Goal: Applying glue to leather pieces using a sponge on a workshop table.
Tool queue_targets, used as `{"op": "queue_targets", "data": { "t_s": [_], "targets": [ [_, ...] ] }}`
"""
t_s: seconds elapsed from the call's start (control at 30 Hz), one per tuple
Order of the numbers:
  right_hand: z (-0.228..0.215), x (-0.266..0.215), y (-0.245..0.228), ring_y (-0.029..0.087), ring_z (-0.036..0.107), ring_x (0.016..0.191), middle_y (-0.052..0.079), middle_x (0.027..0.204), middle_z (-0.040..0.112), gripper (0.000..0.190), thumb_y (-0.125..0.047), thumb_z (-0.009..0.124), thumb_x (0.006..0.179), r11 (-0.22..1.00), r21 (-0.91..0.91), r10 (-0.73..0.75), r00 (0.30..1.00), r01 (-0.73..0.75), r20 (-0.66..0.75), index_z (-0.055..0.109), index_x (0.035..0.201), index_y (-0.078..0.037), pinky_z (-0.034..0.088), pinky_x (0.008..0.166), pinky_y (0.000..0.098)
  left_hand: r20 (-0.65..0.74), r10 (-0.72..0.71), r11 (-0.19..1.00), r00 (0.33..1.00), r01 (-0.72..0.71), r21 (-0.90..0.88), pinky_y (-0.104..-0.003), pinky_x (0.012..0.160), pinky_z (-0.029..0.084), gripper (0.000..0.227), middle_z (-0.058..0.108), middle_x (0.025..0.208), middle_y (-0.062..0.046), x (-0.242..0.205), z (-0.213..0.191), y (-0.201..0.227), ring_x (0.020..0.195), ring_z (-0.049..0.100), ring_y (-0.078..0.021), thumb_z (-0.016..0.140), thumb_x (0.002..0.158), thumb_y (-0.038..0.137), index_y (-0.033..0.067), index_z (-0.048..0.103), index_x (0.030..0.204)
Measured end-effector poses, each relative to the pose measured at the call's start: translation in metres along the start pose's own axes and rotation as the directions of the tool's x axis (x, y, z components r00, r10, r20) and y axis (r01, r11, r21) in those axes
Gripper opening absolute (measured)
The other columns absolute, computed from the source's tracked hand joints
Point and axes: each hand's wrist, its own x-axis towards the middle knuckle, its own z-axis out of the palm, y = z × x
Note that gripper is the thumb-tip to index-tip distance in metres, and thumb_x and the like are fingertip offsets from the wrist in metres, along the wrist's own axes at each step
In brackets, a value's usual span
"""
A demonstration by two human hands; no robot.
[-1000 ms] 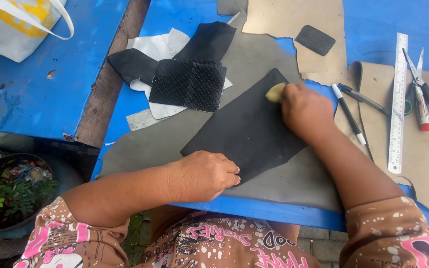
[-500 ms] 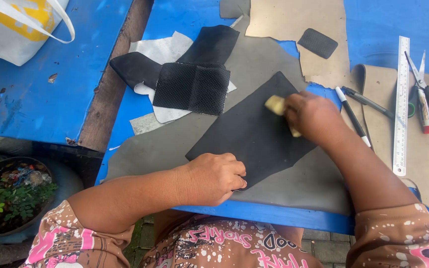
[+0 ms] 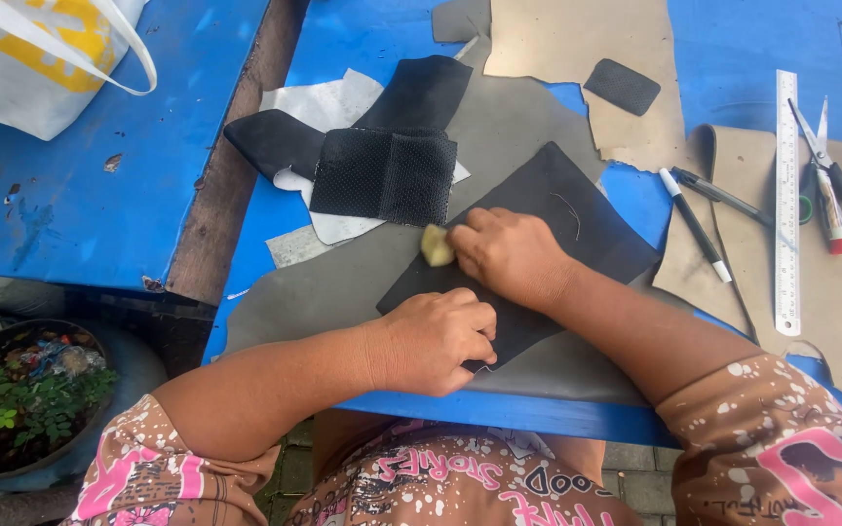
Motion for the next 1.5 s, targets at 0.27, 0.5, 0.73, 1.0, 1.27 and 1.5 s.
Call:
{"op": "queue_targets", "data": {
  "t_s": [0.27,0.5,0.73,1.0,1.27,1.5],
  "targets": [
    [0.025,-0.037,0.18,0.03,0.072,0.063,0.005,0.078,0.064,0.011,-0.025,0.063,0.098,0.797,-0.507,0.421,0.904,-0.328,0.077,0.066,0.093,-0.016,0.057,0.049,0.0421,-0.024,-0.029,0.999,0.999,0.029,0.024,-0.03,0.075,0.06,0.011,0.061,0.088,-0.001,-0.004,0.004,0.001,0.086,0.065,-0.018,0.07,0.08,0.012,0.0128,0.078,0.089],
    [-0.081,-0.024,-0.003,0.034,0.073,0.069,0.004,0.076,0.068,0.01,-0.026,0.072,0.082,0.934,0.076,0.328,0.922,-0.349,0.204,0.068,0.089,-0.02,0.057,0.055,0.0478,0.003,-0.018,1.0,1.0,0.018,0.015,-0.031,0.074,0.06,0.012,0.06,0.089,-0.001,-0.006,0.005,-0.002,0.088,0.065,-0.0189,0.069,0.082,0.012,0.0128,0.078,0.091],
    [-0.065,-0.101,0.066,0.032,0.069,0.066,0.005,0.075,0.061,0.013,-0.03,0.062,0.096,0.942,-0.187,0.313,0.931,-0.28,0.185,0.062,0.089,-0.018,0.056,0.057,0.0443,0.005,-0.038,0.999,0.999,0.038,0.005,-0.031,0.073,0.059,0.012,0.061,0.089,-0.002,-0.008,0.021,-0.005,0.087,0.065,-0.019,0.068,0.083,0.011,0.0122,0.077,0.09],
    [-0.076,-0.091,0.086,0.035,0.07,0.089,0.008,0.105,0.075,0.019,-0.025,0.067,0.098,0.87,-0.11,0.492,0.863,-0.481,0.117,0.071,0.114,-0.017,0.051,0.067,0.0477,-0.192,0.04,0.999,0.981,-0.035,0.027,-0.038,0.058,0.052,0.027,0.062,0.097,0.003,-0.012,0.053,-0.017,0.086,0.058,-0.0265,0.072,0.072,0.013,0.0213,0.084,0.095],
    [-0.075,-0.086,0.051,0.025,0.07,0.068,-0.002,0.076,0.06,0.014,-0.034,0.06,0.099,0.955,-0.209,0.255,0.941,-0.21,0.223,0.063,0.09,-0.024,0.054,0.057,0.0361,-0.005,-0.014,0.999,1.0,0.014,0.031,-0.032,0.073,0.059,0.01,0.06,0.09,-0.002,-0.006,0.005,0.002,0.089,0.066,-0.0198,0.069,0.085,0.01,0.012,0.077,0.089],
    [-0.069,-0.063,0.134,0.024,0.074,0.075,0.0,0.095,0.065,0.014,-0.036,0.061,0.105,0.755,-0.577,0.473,0.869,-0.313,0.148,0.068,0.108,-0.024,0.06,0.058,0.0374,-0.014,-0.026,0.999,1.0,0.027,0.04,-0.033,0.074,0.059,0.009,0.059,0.091,-0.002,-0.007,0.01,0.003,0.09,0.065,-0.0203,0.069,0.084,0.01,0.0116,0.077,0.089]
  ]
}}
